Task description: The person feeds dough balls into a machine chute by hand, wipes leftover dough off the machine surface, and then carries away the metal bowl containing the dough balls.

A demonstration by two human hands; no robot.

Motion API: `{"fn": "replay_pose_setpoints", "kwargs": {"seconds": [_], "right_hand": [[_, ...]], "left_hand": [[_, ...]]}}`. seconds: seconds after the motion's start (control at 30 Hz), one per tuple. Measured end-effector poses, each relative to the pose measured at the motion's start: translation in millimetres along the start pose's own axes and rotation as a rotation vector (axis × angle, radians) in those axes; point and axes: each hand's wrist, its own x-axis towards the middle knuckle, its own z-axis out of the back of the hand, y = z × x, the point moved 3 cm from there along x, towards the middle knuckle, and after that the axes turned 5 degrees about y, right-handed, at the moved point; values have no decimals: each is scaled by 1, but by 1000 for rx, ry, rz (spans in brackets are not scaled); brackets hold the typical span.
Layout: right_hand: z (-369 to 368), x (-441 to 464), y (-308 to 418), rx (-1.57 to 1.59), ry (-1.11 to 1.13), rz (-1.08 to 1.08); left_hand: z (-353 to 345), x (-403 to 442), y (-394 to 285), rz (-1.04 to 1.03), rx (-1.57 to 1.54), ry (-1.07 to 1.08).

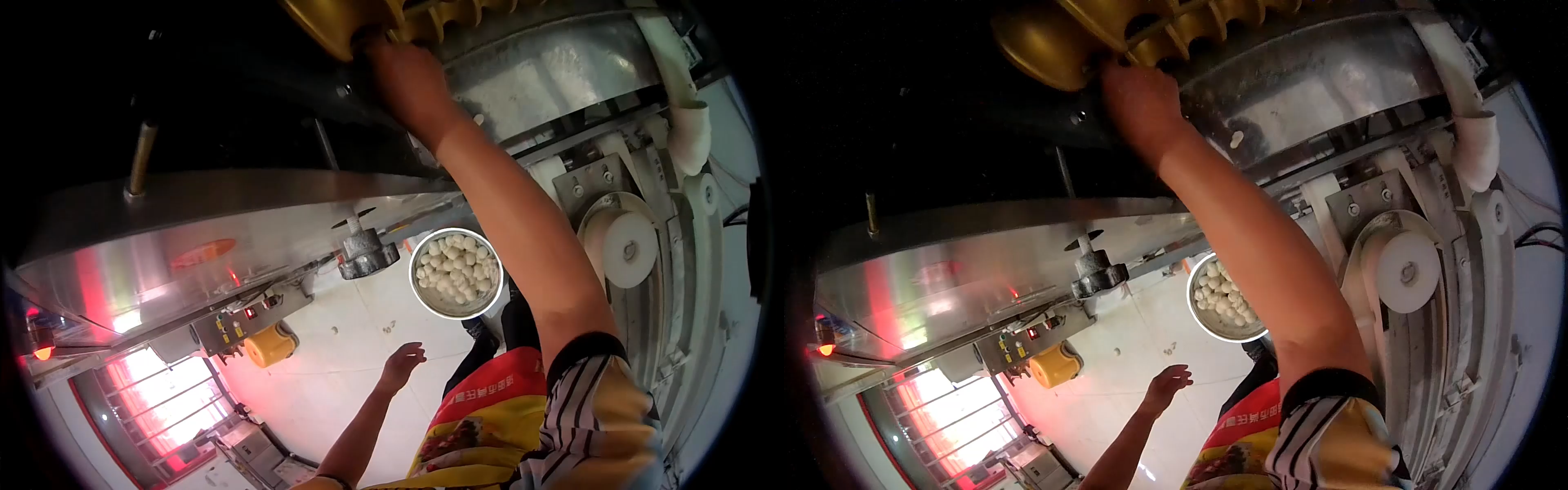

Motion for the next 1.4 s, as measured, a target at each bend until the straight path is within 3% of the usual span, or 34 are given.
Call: {"fn": "replay_pose_setpoints", "kwargs": {"seconds": [0.13,0.33,0.43,0.53,0.63,0.67,0.77,0.8,0.87,0.97,1.0,1.07,1.1,1.17,1.3,1.4], "right_hand": [[-4,15,1,-15,14,25],[10,-42,-4,298,-198,39],[0,-71,-60,620,-64,-268],[-6,-78,-82,112,55,-293],[-53,-96,-120,179,152,-407],[-65,-97,-127,-50,178,-168],[-33,-89,-105,373,99,-48],[-14,-80,-81,470,-36,-2],[30,-51,-27,501,-178,203],[21,-19,-11,237,37,42],[20,-19,-12,217,56,27],[17,-27,-16,180,93,-5],[21,-41,-16,335,0,-47],[31,-91,-17,635,-189,-128],[-18,-220,-75,873,135,-688],[-30,-261,-113,493,-45,-442]], "left_hand": [[1,-1,-2,1,11,15],[11,-6,1,55,172,1],[16,-9,12,63,205,-7],[15,-1,17,33,206,-5],[-1,2,6,-2,194,-9],[-5,3,1,-17,183,-22],[-8,3,-2,21,162,23],[-8,6,-3,19,198,24],[-7,4,0,26,269,25],[-1,10,17,-180,273,9],[-11,7,-3,-21,104,-33],[-8,8,2,-39,37,-24],[-6,7,5,-43,-60,-21],[4,4,8,7,45,-31],[30,2,26,138,76,-135],[56,-6,75,125,75,-144]]}}
